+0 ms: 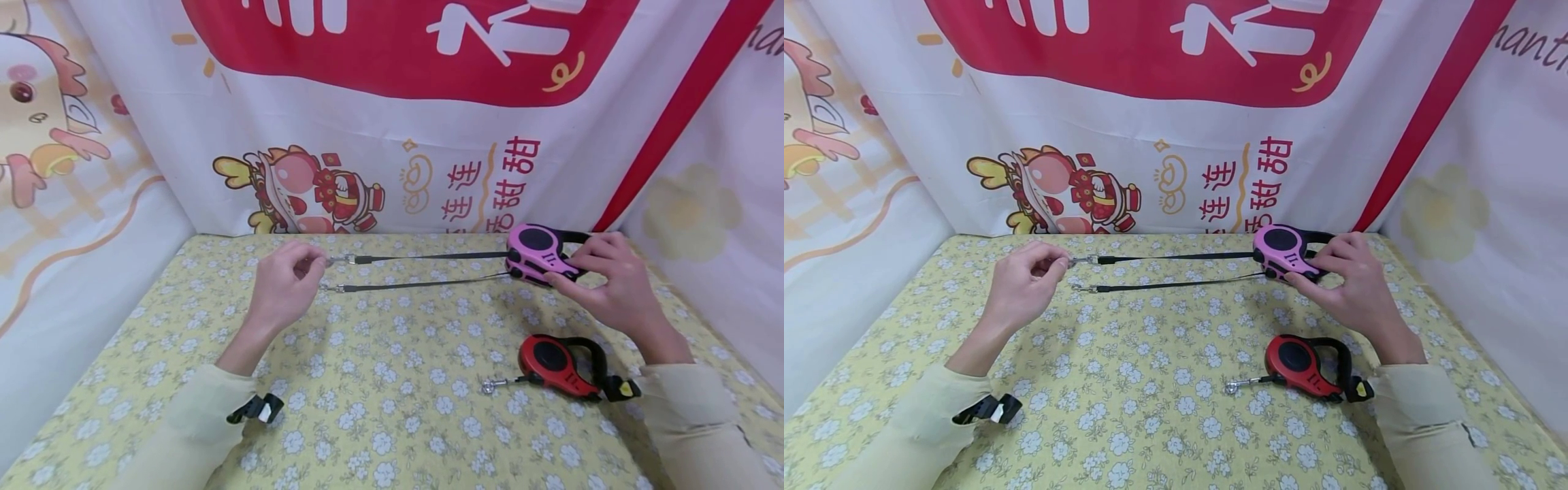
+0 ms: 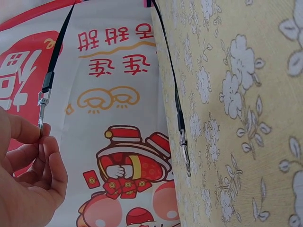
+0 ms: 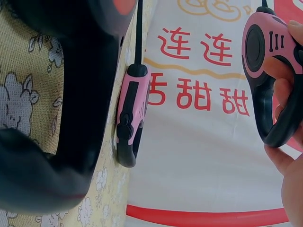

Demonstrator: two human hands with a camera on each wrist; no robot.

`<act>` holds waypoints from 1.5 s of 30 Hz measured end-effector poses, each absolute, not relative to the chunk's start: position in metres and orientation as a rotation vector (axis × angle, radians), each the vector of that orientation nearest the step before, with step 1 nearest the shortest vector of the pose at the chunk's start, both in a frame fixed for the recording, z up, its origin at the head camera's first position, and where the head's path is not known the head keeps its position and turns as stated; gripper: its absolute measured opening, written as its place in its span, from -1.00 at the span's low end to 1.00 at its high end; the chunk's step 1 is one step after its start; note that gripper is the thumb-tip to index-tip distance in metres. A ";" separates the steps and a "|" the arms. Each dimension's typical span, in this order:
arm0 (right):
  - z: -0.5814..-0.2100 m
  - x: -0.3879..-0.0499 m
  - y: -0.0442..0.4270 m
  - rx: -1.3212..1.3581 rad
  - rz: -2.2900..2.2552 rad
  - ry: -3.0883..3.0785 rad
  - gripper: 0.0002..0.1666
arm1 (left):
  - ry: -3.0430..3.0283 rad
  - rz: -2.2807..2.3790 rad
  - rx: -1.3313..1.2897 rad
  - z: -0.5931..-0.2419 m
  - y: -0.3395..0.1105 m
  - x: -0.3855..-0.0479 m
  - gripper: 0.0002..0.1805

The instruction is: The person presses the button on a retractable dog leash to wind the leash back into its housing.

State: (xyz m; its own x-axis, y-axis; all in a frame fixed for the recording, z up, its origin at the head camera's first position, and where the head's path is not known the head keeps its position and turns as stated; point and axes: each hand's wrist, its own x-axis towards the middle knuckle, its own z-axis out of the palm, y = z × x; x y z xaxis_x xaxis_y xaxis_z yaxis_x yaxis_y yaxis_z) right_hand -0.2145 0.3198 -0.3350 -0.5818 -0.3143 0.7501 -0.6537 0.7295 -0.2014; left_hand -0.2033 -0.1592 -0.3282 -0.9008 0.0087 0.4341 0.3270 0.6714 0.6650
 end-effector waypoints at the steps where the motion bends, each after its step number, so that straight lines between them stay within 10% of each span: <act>1: -0.335 -0.215 0.320 0.732 0.605 -2.208 0.08 | -2.490 -1.100 -0.263 -0.328 -0.159 -0.203 -0.77; 27: -0.335 -0.215 0.315 0.746 0.597 -2.211 0.04 | -2.539 -1.088 -0.345 -0.329 -0.160 -0.205 -0.80; 45: -0.335 -0.211 0.312 0.717 0.608 -2.286 -0.56 | -2.522 -1.116 -0.347 -0.327 -0.159 -0.203 -0.80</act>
